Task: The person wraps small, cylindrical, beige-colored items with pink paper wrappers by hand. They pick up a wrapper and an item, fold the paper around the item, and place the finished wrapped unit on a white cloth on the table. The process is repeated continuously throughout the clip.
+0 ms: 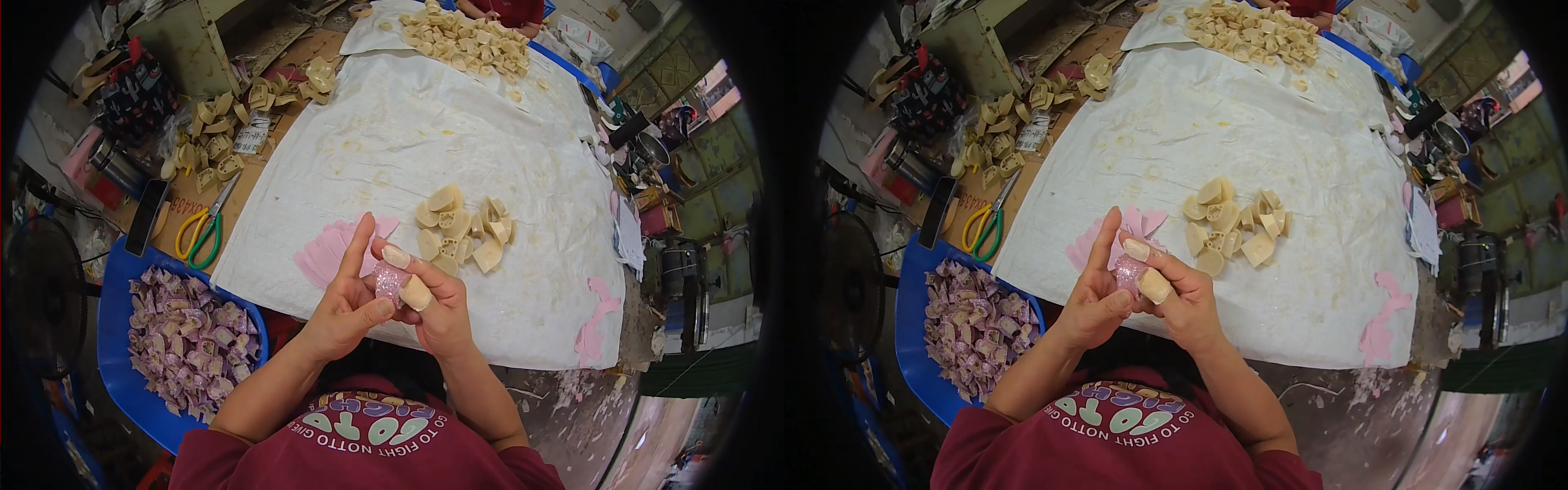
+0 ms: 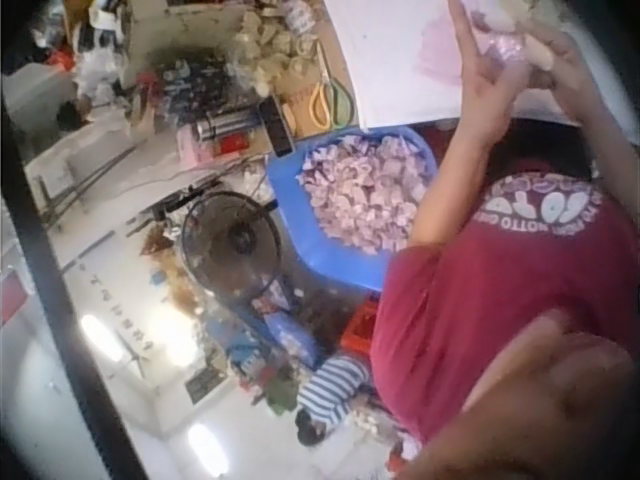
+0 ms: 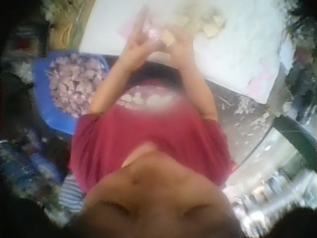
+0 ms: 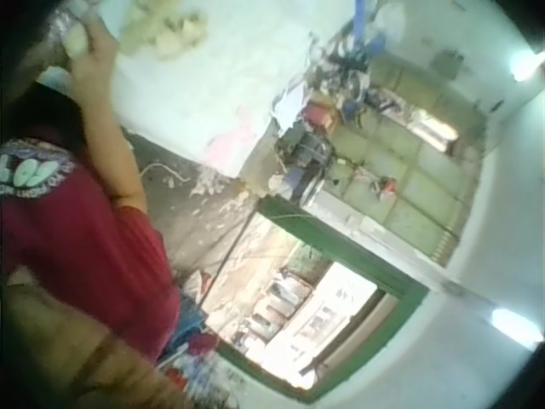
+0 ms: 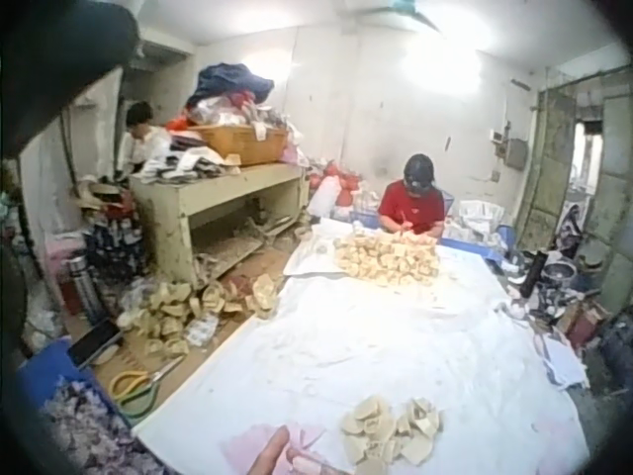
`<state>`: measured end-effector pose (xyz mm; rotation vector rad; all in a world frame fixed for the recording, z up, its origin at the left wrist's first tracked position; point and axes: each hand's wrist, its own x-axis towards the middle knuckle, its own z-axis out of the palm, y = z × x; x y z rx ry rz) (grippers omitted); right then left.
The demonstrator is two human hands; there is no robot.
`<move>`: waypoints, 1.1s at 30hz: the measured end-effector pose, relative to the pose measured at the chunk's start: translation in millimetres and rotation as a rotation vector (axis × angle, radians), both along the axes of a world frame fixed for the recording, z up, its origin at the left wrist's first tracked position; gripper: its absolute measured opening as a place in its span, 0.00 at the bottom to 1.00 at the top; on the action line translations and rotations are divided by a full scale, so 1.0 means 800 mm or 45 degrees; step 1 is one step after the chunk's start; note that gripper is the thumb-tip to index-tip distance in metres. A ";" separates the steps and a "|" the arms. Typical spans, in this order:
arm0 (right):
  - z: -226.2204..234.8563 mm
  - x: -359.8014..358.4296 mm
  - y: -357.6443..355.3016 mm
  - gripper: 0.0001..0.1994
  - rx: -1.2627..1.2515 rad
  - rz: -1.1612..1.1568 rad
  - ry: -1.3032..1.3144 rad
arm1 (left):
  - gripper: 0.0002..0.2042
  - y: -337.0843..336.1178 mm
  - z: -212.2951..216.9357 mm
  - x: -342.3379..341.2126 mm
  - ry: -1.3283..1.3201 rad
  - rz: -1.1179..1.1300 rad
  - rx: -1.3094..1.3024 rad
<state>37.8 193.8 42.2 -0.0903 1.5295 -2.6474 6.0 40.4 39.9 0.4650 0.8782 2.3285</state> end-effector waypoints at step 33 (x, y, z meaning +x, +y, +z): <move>0.014 0.009 0.035 0.08 0.739 -0.144 0.061 | 0.26 -0.016 0.036 -0.023 1.701 0.433 -1.389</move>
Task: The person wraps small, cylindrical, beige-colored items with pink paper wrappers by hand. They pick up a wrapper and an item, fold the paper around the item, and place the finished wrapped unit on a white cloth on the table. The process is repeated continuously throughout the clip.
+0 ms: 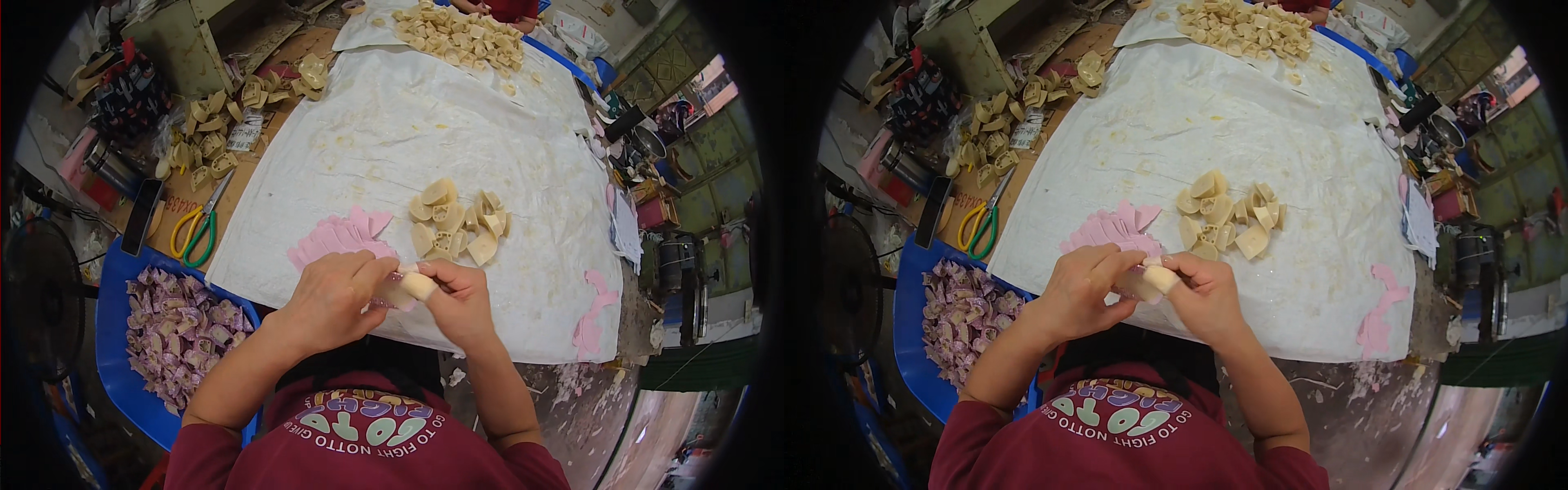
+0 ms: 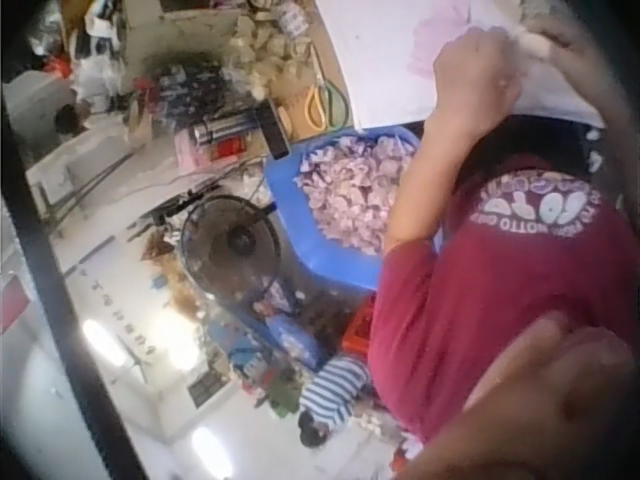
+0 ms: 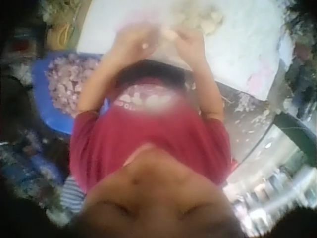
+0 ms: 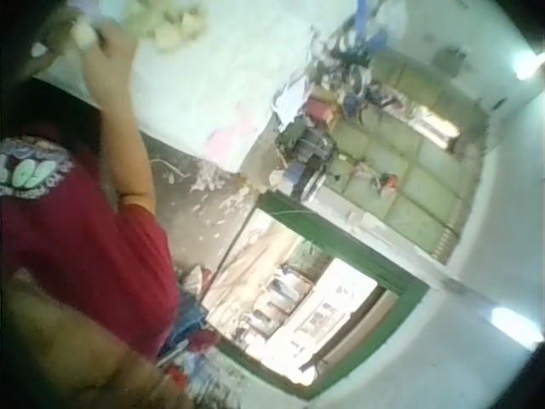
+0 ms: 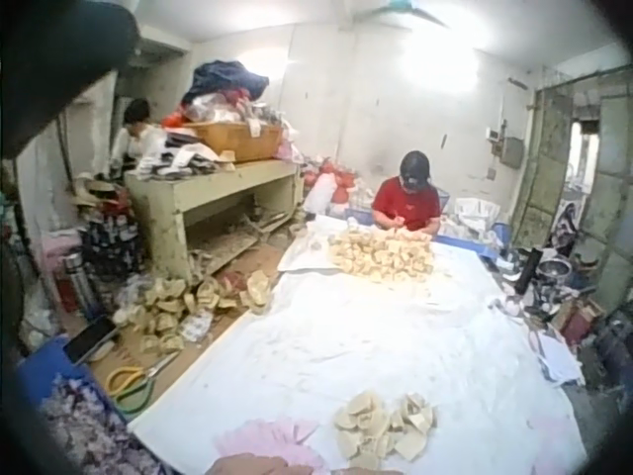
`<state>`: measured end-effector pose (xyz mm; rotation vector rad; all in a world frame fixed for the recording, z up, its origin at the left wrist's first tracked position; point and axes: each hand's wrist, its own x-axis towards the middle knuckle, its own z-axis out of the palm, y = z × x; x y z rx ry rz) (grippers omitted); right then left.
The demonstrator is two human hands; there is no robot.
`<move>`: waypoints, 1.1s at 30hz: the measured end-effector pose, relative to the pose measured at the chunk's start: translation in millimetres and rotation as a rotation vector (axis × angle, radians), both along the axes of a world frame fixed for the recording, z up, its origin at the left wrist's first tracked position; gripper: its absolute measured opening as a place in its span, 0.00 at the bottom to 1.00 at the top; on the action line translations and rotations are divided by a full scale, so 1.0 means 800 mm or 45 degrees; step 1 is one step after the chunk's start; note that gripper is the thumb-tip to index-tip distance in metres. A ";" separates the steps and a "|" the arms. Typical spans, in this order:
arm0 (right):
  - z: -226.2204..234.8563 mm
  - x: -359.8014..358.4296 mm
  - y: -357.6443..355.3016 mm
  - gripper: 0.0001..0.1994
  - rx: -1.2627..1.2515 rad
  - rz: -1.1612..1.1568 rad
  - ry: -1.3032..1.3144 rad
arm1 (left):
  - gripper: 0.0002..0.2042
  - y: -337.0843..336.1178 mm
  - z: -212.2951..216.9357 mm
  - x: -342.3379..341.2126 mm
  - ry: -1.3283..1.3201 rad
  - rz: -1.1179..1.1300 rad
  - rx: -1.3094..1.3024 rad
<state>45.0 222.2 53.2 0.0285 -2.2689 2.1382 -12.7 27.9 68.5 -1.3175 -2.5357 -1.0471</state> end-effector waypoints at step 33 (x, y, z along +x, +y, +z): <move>-0.017 -0.013 -0.013 0.15 -0.005 0.014 0.046 | 0.17 0.012 -0.030 -0.006 -0.740 0.124 0.504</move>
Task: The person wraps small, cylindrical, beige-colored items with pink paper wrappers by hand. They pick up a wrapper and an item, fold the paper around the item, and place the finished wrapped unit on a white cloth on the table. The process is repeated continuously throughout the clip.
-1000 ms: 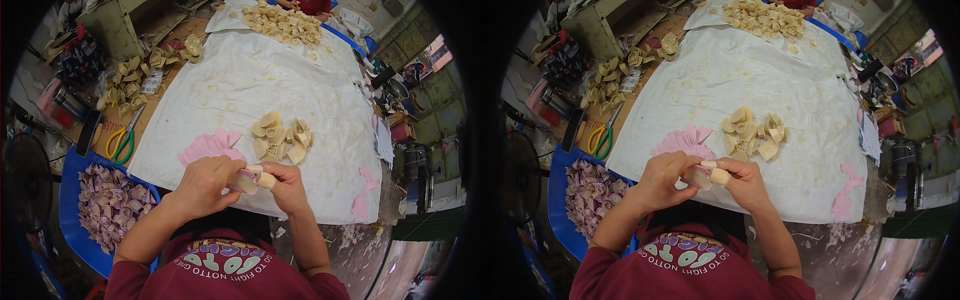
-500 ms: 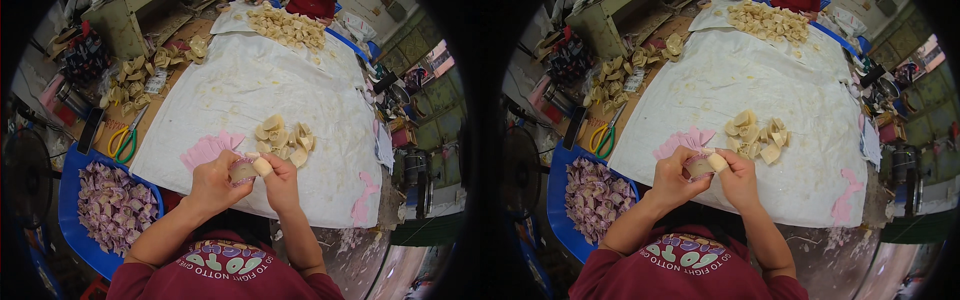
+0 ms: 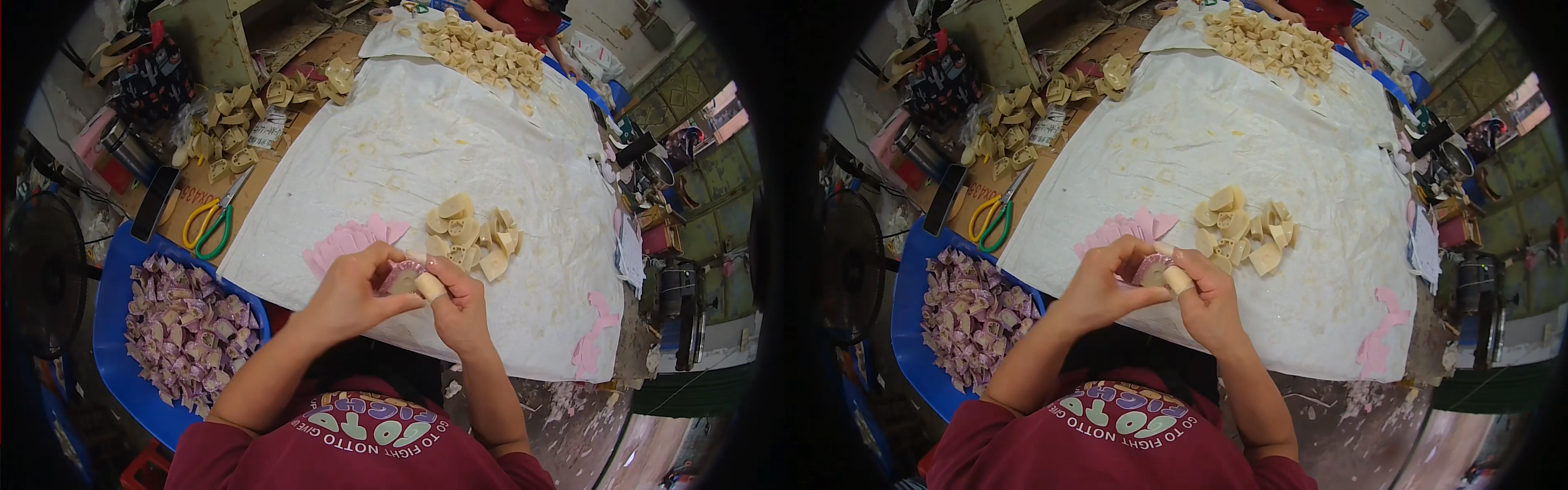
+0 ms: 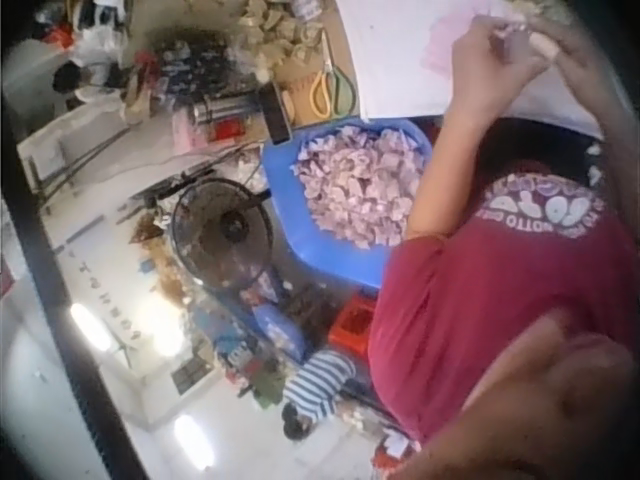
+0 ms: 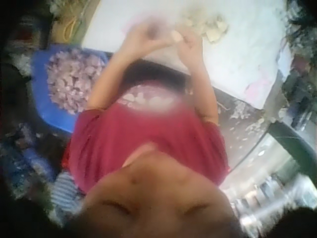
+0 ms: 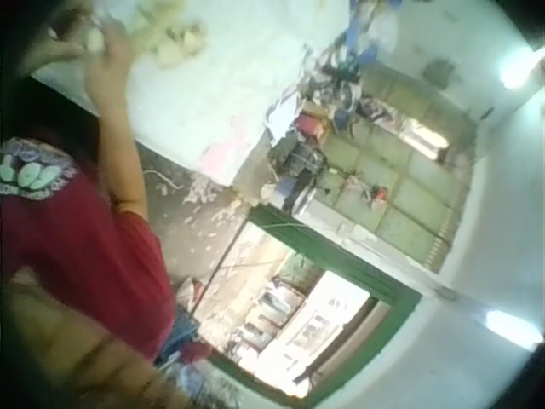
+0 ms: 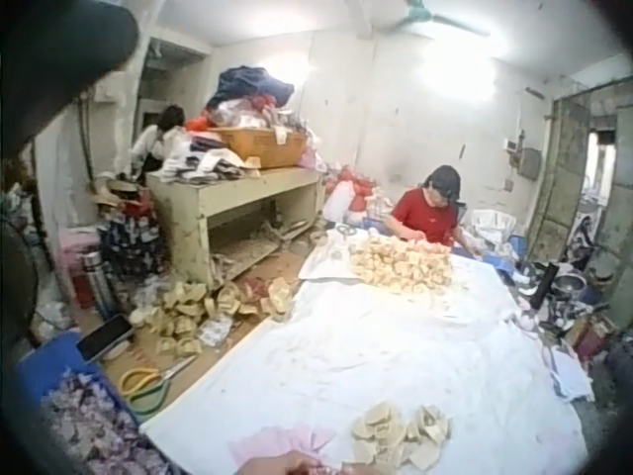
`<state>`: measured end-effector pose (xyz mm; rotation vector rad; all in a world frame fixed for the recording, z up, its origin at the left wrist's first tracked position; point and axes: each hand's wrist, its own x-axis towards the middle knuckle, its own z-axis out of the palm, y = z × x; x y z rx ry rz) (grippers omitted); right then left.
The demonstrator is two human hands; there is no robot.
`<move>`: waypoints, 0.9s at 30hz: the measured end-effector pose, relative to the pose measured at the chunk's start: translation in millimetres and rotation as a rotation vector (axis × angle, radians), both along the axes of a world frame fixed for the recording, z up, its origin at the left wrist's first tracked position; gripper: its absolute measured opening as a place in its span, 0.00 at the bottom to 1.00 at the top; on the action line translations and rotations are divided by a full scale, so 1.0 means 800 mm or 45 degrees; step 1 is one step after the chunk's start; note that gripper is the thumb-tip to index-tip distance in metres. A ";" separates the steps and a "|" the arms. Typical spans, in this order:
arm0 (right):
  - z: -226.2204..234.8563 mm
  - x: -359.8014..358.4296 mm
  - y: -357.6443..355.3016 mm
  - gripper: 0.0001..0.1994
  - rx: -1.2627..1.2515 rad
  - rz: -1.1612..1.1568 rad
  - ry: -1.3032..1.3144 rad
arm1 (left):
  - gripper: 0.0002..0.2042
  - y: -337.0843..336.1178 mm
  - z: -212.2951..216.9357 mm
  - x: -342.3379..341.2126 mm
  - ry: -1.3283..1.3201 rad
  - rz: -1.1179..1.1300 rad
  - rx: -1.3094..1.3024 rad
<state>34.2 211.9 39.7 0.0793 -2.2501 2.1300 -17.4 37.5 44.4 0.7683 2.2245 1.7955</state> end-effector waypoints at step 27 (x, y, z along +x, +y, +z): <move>-0.016 0.027 -0.035 0.20 -0.847 -0.105 -0.573 | 0.12 0.009 -0.001 0.025 -0.078 -0.050 -0.073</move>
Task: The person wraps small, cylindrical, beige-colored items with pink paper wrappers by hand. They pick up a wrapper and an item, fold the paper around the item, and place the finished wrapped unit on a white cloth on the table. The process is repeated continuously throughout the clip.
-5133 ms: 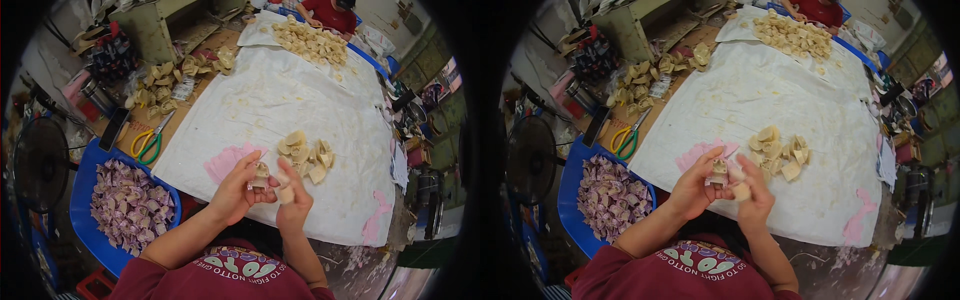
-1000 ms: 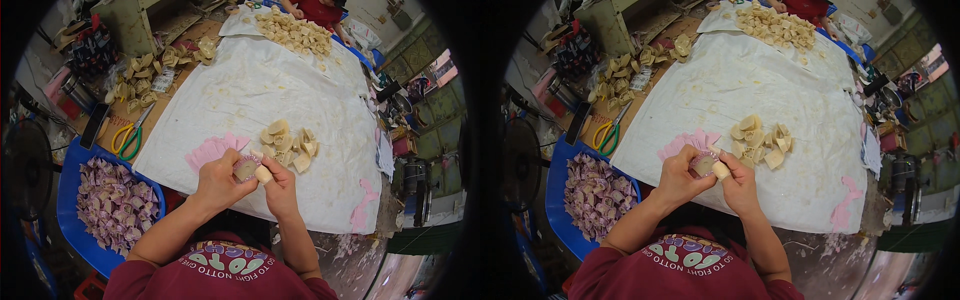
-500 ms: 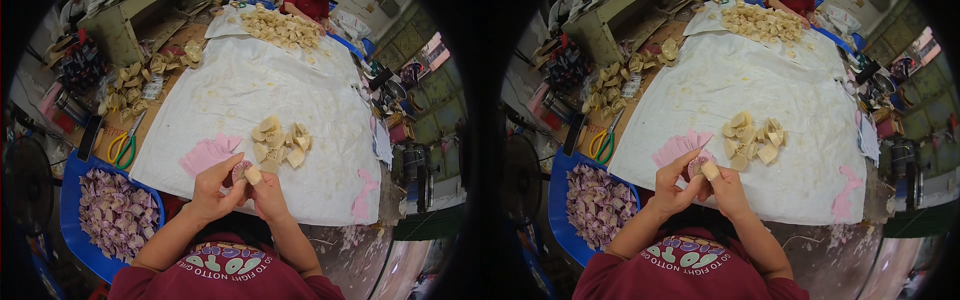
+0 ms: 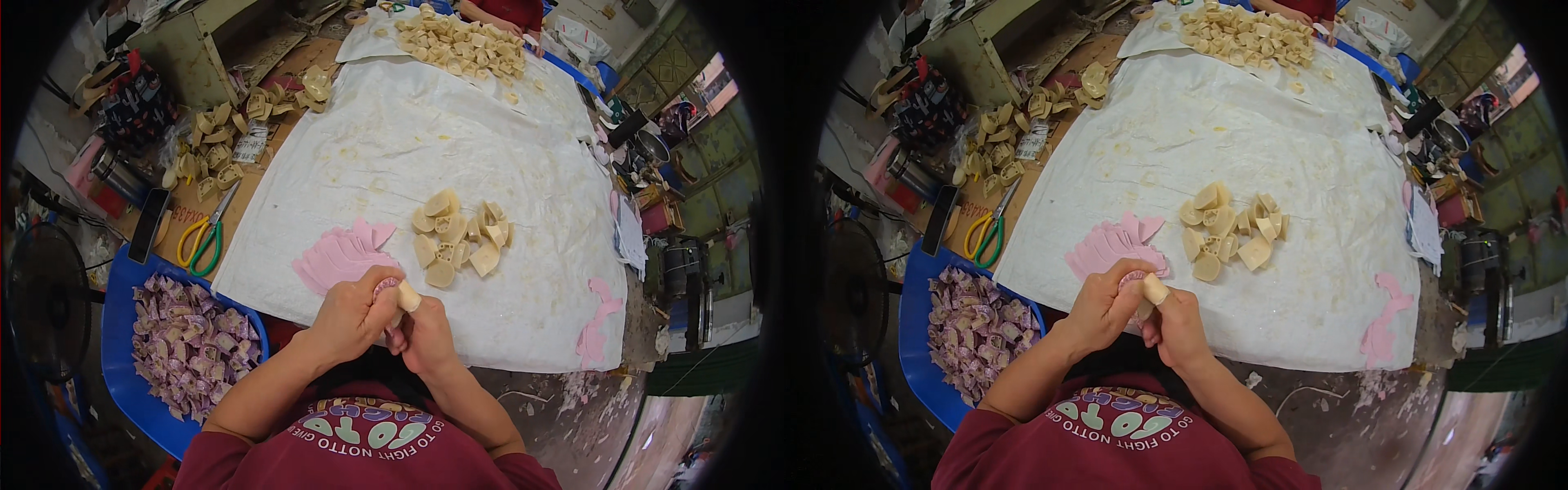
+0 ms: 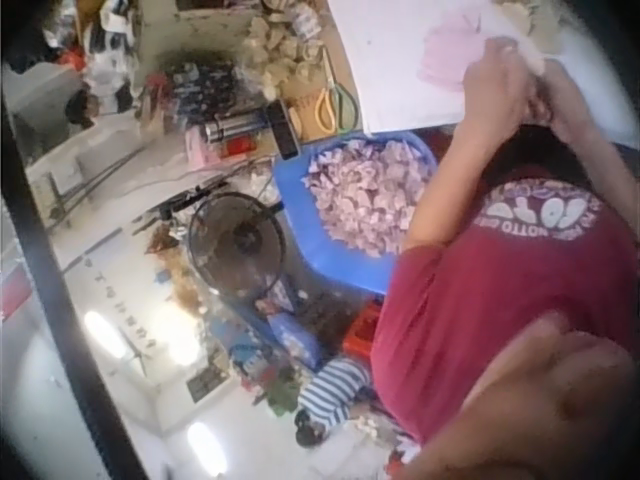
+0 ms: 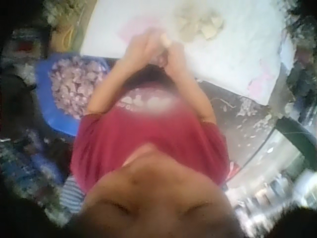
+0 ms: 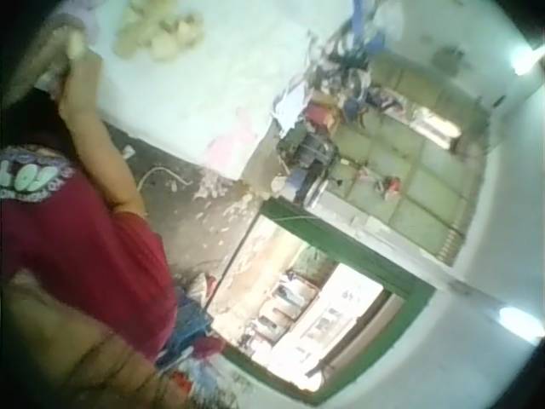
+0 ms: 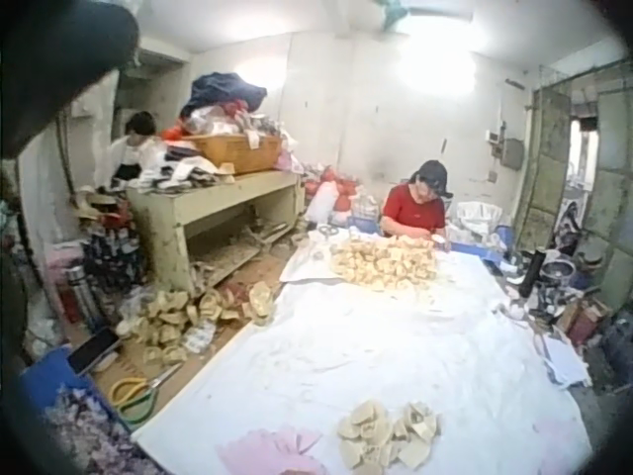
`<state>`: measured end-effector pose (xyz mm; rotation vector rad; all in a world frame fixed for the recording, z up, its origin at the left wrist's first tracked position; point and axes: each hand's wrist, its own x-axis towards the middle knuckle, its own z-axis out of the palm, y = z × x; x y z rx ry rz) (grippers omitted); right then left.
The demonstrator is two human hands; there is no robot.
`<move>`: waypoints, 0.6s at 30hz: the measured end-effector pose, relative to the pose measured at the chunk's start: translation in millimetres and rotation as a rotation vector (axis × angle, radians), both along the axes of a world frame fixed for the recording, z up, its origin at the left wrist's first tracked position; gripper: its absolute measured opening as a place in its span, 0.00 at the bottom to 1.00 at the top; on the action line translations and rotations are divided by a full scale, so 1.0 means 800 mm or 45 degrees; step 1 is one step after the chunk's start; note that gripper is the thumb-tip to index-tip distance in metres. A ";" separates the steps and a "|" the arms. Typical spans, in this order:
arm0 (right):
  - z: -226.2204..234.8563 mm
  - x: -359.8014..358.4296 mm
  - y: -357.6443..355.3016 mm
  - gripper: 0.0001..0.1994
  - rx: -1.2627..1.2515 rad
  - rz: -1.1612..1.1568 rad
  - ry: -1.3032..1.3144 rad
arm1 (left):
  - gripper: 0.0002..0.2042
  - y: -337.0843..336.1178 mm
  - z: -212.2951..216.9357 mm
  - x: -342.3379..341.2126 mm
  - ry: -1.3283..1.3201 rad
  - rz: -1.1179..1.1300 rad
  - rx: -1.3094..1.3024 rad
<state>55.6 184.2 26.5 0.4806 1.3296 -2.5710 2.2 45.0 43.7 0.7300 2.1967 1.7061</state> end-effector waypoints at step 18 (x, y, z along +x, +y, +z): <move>0.010 -0.006 0.023 0.10 0.836 -0.024 0.823 | 0.13 -0.015 -0.011 -0.010 -0.451 -0.102 0.501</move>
